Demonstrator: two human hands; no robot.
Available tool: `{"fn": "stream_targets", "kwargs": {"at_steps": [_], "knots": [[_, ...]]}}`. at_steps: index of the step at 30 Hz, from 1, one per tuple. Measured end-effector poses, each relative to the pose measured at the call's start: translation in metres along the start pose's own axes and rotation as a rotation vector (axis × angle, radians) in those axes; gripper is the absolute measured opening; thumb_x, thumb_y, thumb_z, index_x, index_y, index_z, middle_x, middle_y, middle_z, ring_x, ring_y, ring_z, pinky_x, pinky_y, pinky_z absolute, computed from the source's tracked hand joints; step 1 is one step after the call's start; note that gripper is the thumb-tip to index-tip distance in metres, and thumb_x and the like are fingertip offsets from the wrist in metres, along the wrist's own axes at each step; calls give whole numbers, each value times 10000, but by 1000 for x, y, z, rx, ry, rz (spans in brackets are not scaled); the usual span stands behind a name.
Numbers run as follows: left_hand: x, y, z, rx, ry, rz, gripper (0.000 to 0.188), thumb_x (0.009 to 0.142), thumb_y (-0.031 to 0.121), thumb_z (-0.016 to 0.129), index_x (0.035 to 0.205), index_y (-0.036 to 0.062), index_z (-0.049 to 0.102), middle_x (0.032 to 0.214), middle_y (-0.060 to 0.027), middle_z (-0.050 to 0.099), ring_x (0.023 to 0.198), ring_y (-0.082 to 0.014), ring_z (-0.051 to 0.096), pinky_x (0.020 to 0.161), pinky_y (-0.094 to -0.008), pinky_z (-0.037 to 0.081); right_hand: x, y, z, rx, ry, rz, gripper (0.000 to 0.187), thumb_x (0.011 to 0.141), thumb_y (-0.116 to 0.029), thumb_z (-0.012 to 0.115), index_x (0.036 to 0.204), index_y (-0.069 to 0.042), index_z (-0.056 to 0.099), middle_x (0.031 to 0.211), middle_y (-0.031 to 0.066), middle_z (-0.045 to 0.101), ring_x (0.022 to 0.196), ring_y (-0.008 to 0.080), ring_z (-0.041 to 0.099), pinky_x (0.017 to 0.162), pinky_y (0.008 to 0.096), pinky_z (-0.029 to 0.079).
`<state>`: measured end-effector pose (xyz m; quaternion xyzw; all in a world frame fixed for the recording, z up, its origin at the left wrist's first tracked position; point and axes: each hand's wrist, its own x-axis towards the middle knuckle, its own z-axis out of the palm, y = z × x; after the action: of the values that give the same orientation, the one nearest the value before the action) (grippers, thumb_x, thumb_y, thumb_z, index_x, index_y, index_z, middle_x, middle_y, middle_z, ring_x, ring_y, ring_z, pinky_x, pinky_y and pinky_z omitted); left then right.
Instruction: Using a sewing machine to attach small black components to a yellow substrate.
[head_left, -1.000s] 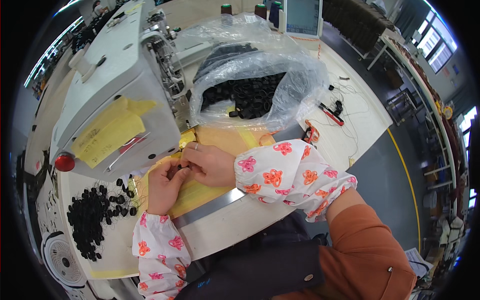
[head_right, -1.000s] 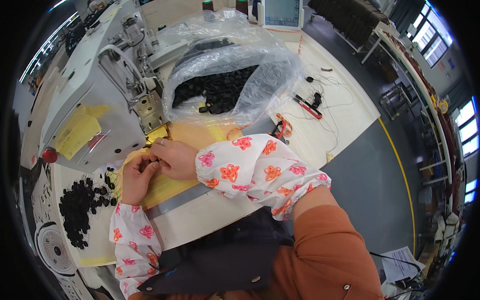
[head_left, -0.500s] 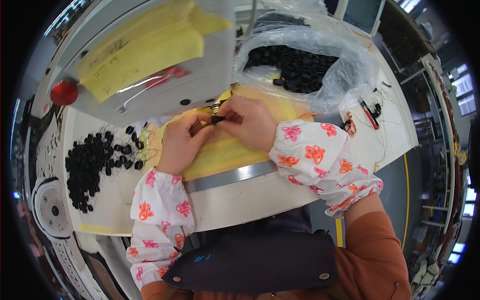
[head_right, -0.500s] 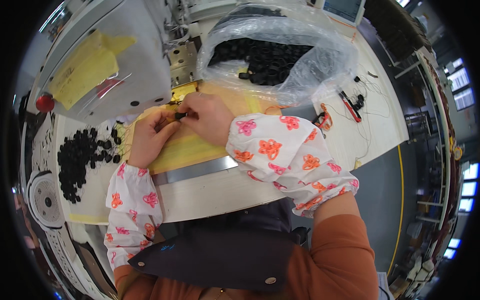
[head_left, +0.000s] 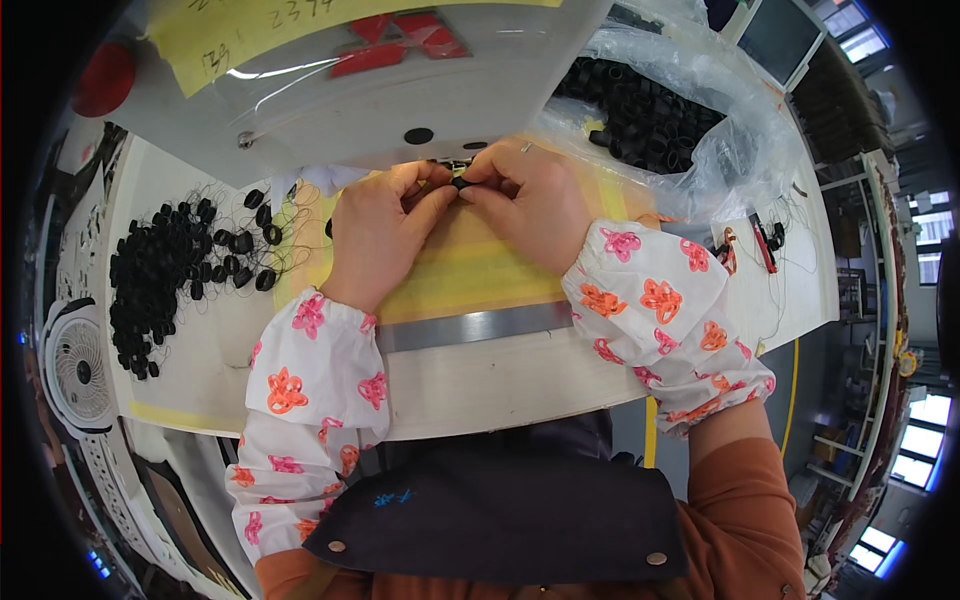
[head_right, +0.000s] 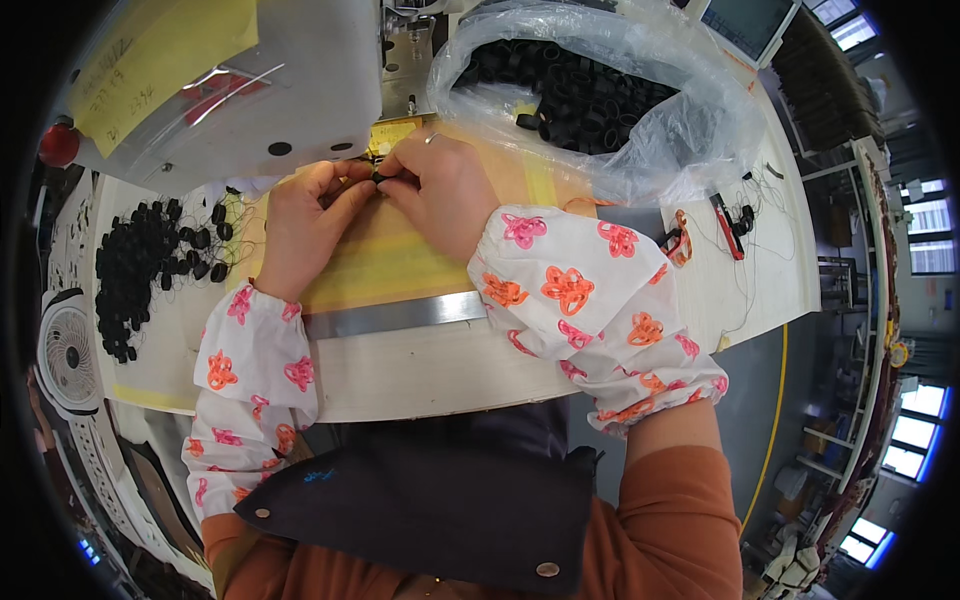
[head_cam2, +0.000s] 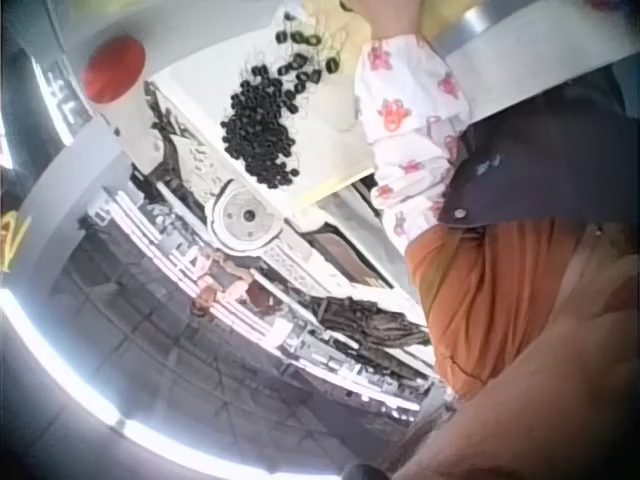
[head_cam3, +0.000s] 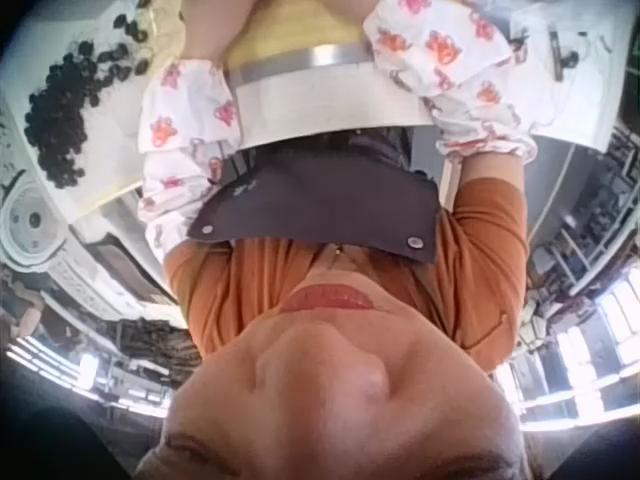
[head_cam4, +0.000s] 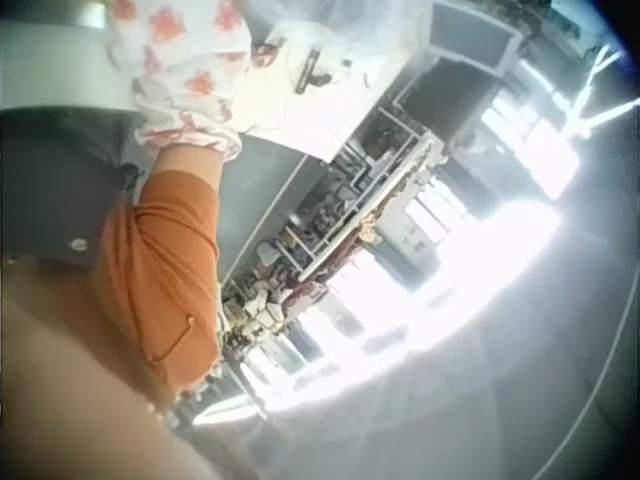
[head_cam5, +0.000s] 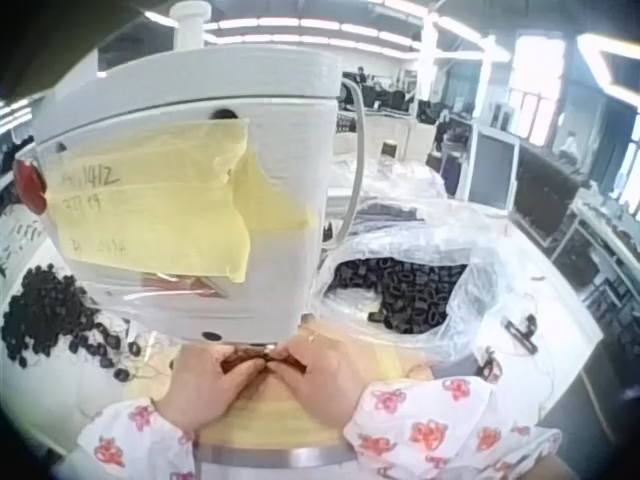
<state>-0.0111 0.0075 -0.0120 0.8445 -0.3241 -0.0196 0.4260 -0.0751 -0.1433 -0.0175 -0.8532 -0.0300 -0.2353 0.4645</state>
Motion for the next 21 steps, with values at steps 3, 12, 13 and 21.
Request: {"fn": "stream_targets", "kwargs": {"at_steps": [3, 12, 13, 21], "knots": [[0, 0, 1, -67, 3, -11, 162, 729, 189, 618, 842, 74, 637, 689, -75, 627, 599, -194, 592, 542, -286, 441, -1, -1, 1, 107, 4, 114, 127, 648, -18, 657, 726, 9, 559, 699, 132, 566, 643, 285, 565, 570, 344, 456], [5, 6, 0, 30, -30, -62, 221, 749, 241, 604, 847, 45, 635, 657, -95, 623, 564, -201, 594, 522, -285, 438, 1, 7, -1, -73, 87, -99, 79, 675, -19, 627, 721, -4, 564, 681, 131, 555, 647, 303, 550, 570, 358, 447], [6, 8, -1, 44, -37, -75, 224, 747, 246, 606, 845, 47, 636, 648, -93, 621, 559, -199, 593, 518, -283, 436, 1, 6, -1, -75, 89, -97, 79, 675, -19, 627, 721, -4, 564, 681, 131, 555, 647, 303, 550, 570, 358, 447], [8, 5, 3, 42, -14, -84, 240, 733, 274, 618, 823, 54, 647, 634, -70, 625, 540, -173, 589, 513, -267, 436, 2, 7, 1, -136, 69, -46, 87, 717, -29, 614, 783, 19, 584, 665, 102, 591, 579, 180, 572, 547, 261, 451]]}}
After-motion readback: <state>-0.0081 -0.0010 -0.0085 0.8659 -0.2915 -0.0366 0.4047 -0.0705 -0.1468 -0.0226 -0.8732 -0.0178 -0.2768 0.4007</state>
